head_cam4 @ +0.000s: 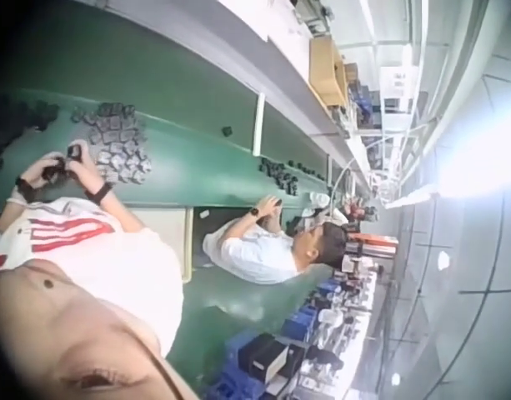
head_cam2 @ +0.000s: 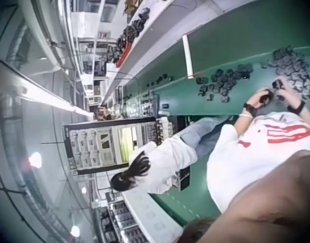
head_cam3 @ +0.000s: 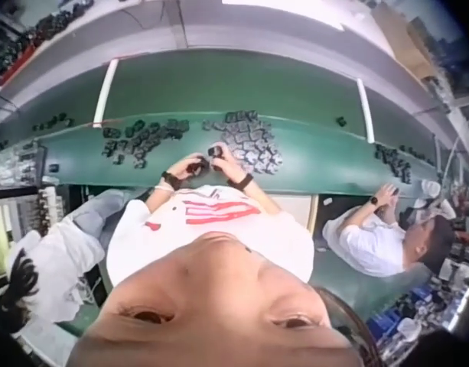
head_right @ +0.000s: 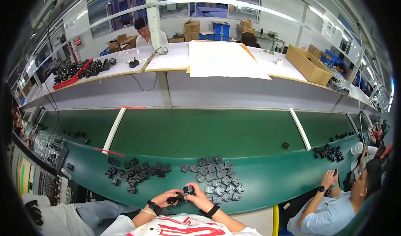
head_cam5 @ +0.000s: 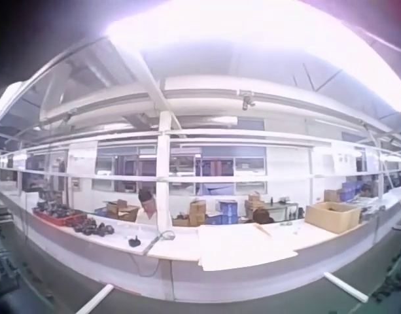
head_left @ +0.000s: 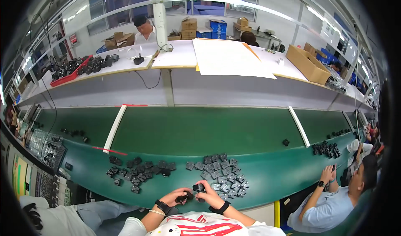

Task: The person unplugs chargers and cables from a testing rack, carries them to a conveyor belt, and then brings a new set of chargers back to the rack to plug them in and connect the cables.

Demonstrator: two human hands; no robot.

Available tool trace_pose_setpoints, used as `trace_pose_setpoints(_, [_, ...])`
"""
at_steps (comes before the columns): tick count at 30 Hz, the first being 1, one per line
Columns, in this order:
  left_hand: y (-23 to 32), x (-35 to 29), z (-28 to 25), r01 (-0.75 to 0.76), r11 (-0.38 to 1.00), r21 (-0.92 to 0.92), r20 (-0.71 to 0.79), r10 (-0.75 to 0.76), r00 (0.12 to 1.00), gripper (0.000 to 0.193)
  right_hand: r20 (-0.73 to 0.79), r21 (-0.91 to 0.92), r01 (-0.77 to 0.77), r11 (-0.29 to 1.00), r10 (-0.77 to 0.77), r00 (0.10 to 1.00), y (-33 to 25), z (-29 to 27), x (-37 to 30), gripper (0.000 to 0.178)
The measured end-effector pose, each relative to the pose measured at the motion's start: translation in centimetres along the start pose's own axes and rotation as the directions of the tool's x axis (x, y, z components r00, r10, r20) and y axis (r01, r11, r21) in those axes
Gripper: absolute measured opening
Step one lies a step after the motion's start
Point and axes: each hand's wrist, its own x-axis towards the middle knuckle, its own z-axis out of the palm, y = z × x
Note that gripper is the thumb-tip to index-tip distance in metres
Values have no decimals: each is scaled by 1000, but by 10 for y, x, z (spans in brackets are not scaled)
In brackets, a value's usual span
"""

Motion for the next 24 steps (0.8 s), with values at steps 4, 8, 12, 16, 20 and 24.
trace_pose_setpoints(4, [-7, -48, -22, 47, 999, 23, 80, -49, 996, 36, 152, -116, 2, 993, 16, 988, 10, 54, -4, 49])
trace_pose_setpoints(8, [-40, -105, -43, 14, 1000, -3, 5, -14, 1000, 37, 375, -390, 181, 903, -23, 927, 35, 110, -3, 48])
trace_pose_setpoints(12, [-97, -178, -84, -92, 958, -271, -5, 94, 996, 36, 631, -337, 168, 926, 89, 770, 46, 179, 4, 45])
trace_pose_setpoints(16, [-152, -266, -100, -226, 860, -458, -161, 169, 972, 43, 851, -313, 271, 910, 142, 506, 51, 268, 2, 47])
trace_pose_setpoints(20, [-199, -334, -102, -429, 740, -517, -462, 181, 868, 44, 925, -271, 158, 950, 212, 315, 73, 350, -10, 46])
trace_pose_setpoints(24, [-249, -393, -86, -618, 654, -436, -653, 242, 718, 45, 945, -323, -8, 946, 323, 44, 86, 420, -35, 47])
